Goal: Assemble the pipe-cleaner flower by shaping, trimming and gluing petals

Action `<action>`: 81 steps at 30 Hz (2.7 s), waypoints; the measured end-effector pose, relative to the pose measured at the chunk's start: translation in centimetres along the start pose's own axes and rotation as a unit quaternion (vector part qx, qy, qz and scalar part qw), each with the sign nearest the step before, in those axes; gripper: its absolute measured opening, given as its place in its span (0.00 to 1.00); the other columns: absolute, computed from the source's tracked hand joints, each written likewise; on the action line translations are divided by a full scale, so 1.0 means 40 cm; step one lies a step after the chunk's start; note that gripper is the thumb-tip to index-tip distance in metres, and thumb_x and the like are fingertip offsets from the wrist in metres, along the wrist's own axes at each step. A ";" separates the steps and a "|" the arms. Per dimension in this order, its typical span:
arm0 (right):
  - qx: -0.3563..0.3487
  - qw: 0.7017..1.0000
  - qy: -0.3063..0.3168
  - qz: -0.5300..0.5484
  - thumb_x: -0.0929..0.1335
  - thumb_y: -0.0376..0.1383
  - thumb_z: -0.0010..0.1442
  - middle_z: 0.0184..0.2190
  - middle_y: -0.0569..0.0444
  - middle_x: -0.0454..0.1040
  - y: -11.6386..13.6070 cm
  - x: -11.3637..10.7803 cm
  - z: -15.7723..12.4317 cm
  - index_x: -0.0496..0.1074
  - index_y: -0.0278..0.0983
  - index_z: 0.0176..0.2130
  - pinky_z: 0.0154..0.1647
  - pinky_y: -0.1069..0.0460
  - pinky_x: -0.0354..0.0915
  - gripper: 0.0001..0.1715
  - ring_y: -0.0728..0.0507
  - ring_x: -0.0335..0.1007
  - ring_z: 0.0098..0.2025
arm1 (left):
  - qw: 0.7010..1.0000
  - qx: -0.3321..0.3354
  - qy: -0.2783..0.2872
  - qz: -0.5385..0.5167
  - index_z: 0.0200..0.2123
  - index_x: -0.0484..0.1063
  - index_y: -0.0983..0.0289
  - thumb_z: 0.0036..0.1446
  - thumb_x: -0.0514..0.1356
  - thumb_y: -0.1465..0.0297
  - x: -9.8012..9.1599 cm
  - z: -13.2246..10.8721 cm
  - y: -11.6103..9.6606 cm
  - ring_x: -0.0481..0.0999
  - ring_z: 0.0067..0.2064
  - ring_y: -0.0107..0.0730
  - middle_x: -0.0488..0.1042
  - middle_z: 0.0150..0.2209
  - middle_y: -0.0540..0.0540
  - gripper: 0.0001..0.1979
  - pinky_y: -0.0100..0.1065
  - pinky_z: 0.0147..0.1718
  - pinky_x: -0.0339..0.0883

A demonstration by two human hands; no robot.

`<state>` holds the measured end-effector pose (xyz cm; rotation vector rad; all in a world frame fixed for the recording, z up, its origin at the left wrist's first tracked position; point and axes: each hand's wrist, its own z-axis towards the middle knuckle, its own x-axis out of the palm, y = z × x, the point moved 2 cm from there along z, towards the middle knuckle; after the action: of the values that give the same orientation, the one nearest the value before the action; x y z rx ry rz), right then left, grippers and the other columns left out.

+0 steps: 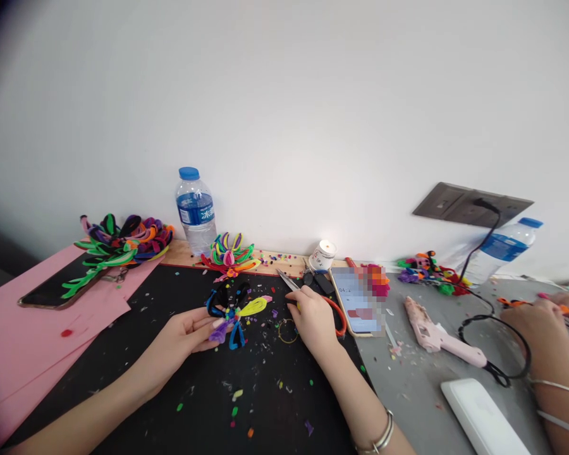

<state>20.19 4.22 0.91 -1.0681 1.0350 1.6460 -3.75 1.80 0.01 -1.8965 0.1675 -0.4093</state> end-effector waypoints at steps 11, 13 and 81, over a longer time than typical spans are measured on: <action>0.023 0.996 0.002 -0.092 0.64 0.33 0.55 0.32 0.53 0.69 -0.001 0.008 -0.002 0.71 0.37 0.38 0.30 0.55 0.58 0.09 0.47 0.68 0.34 | 1.000 -0.008 0.002 0.011 0.42 0.71 0.64 0.51 0.57 0.61 0.000 0.002 0.006 0.73 0.42 0.35 0.76 0.38 0.55 0.17 0.36 0.44 0.65; 0.034 0.995 0.007 -0.091 0.64 0.33 0.55 0.32 0.54 0.69 0.000 0.008 -0.001 0.71 0.37 0.37 0.30 0.55 0.58 0.09 0.47 0.68 0.34 | 1.000 -0.006 0.003 0.014 0.42 0.71 0.63 0.51 0.57 0.61 -0.001 0.003 0.007 0.73 0.42 0.35 0.76 0.38 0.55 0.17 0.36 0.44 0.65; 0.021 0.999 0.001 0.035 0.63 0.32 0.56 0.27 0.56 0.70 -0.014 -0.020 0.007 0.73 0.38 0.30 0.30 0.56 0.58 0.09 0.49 0.67 0.31 | 1.000 -0.023 0.018 0.012 0.39 0.71 0.63 0.51 0.57 0.61 0.008 -0.001 0.009 0.72 0.45 0.38 0.76 0.39 0.55 0.15 0.37 0.45 0.64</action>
<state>20.85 4.45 1.66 -1.0164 1.1153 1.6707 -3.42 1.54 -0.26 -1.9309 0.2256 -0.4259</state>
